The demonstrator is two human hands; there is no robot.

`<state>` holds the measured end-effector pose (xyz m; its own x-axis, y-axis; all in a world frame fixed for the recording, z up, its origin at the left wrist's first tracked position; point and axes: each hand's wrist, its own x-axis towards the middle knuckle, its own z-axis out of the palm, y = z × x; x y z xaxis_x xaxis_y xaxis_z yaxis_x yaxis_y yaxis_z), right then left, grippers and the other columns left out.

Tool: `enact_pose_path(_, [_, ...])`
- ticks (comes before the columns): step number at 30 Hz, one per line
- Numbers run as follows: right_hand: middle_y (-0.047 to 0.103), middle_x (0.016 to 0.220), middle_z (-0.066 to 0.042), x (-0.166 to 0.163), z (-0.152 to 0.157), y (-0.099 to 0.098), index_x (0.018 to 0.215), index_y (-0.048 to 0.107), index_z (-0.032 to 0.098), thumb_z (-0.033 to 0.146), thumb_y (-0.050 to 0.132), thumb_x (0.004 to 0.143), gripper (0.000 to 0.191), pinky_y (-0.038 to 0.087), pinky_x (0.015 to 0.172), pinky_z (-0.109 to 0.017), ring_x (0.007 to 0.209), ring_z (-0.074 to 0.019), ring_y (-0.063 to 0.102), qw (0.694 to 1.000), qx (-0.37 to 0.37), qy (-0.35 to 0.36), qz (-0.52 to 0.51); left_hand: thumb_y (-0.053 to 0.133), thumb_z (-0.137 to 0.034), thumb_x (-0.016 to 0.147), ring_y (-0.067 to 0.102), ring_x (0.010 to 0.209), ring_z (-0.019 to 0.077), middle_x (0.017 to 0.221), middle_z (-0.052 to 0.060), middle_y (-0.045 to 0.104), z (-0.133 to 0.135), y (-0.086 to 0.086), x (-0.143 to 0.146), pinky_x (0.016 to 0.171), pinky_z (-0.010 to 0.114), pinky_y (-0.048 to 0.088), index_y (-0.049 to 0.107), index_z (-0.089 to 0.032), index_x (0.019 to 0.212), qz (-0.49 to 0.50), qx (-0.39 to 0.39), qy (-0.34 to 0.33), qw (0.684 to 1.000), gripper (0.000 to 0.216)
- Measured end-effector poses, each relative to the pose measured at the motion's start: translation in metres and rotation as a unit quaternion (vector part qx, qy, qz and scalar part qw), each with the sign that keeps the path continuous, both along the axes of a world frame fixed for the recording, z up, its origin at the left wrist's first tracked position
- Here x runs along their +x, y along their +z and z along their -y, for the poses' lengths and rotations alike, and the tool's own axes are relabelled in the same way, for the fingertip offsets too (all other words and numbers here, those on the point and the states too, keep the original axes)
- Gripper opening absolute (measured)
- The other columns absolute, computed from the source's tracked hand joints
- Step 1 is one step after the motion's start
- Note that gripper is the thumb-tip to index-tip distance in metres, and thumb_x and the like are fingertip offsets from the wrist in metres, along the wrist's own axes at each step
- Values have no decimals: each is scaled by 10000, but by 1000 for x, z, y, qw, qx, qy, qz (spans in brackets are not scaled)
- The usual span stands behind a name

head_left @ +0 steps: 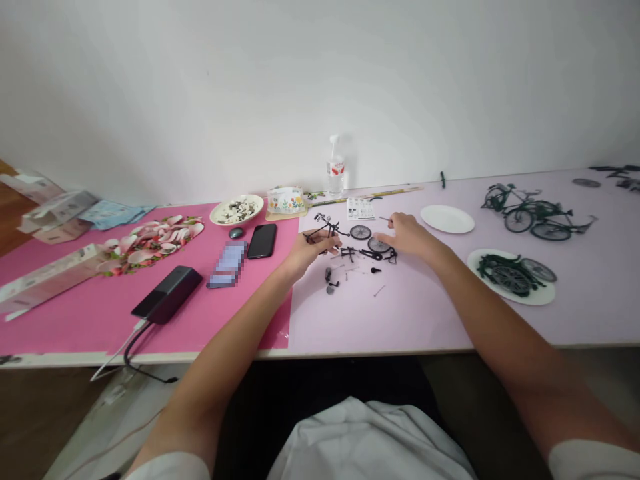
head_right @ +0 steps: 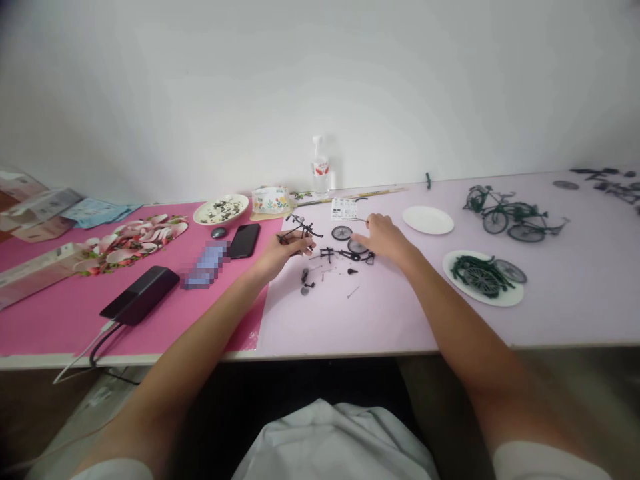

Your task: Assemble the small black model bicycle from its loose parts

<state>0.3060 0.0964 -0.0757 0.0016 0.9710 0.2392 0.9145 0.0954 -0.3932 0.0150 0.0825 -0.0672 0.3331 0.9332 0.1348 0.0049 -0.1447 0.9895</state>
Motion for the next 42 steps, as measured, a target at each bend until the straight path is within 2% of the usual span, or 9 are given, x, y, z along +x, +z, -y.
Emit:
enact_pose_path(3, [631, 983, -115, 1, 0, -5, 888, 507, 243, 632, 769, 826, 473, 418, 672, -351, 843, -274, 582, 995, -96, 8, 33, 895, -447, 720, 723, 756, 175, 973, 103, 804, 1, 1, 0, 827, 368, 573, 763, -157, 854, 1, 1, -3, 1000, 346])
enact_pose_path(5, [629, 998, -111, 0, 1, -6, 881, 514, 242, 580, 787, 831, 437, 418, 667, -350, 812, -257, 576, 993, -115, 14, 36, 895, -455, 723, 720, 748, 175, 968, 102, 801, 1, 2, 1, 813, 369, 569, 762, -158, 847, -1, 1, -4, 1000, 348])
enact_pose_path(12, [643, 904, -48, -3, 3, -1, 838, 484, 244, 274, 741, 849, 258, 382, 647, -318, 747, -202, 533, 996, -47, 70, -36, 895, -452, 732, 708, 749, 169, 959, 96, 793, 0, 0, 0, 818, 365, 548, 765, -154, 858, 6, -1, -2, 1000, 348])
enact_pose_path(19, [544, 720, 25, -25, 16, 14, 785, 387, 253, 339, 682, 921, 337, 334, 618, -305, 634, -161, 452, 989, 33, 90, -115, 906, -473, 723, 687, 749, 174, 959, 104, 789, 0, 0, 0, 797, 356, 517, 777, -153, 842, 15, -5, 9, 1000, 365])
enact_pose_path(25, [693, 977, -12, -40, 24, 13, 798, 327, 255, 438, 765, 872, 481, 410, 530, -315, 509, -128, 591, 950, 60, 82, -296, 898, -488, 727, 679, 738, 172, 943, 102, 782, -2, -1, 0, 766, 344, 500, 783, -153, 842, 17, 0, 23, 1000, 373])
enact_pose_path(28, [721, 998, -26, -46, 25, 9, 814, 323, 261, 514, 829, 817, 566, 431, 478, -312, 514, -154, 656, 931, 61, 91, -349, 900, -499, 717, 673, 727, 168, 957, 109, 785, -3, -1, -1, 760, 341, 497, 780, -150, 844, 19, -6, 34, 999, 391])
enact_pose_path(33, [680, 891, -35, -55, 25, 1, 805, 334, 277, 661, 770, 855, 584, 579, 502, -317, 855, -252, 753, 898, 61, 148, -411, 901, -499, 726, 675, 737, 165, 962, 104, 782, -3, -2, -1, 769, 333, 499, 772, -154, 828, 30, -2, 50, 998, 382])
enact_pose_path(38, [697, 955, -35, -59, 22, -5, 795, 336, 276, 476, 829, 835, 533, 665, 730, -382, 881, -204, 686, 897, 124, 155, -395, 895, -525, 732, 671, 745, 166, 973, 107, 788, -3, -2, -1, 773, 334, 507, 769, -160, 843, 32, 4, 56, 998, 402])
enact_pose_path(42, [662, 1185, -39, -62, 19, -9, 848, 343, 276, 384, 834, 789, 506, 648, 718, -346, 808, -141, 650, 872, 152, 161, -437, 893, -522, 734, 664, 746, 163, 970, 107, 785, -1, -1, 0, 784, 336, 511, 767, -157, 832, 33, 2, 52, 998, 398])
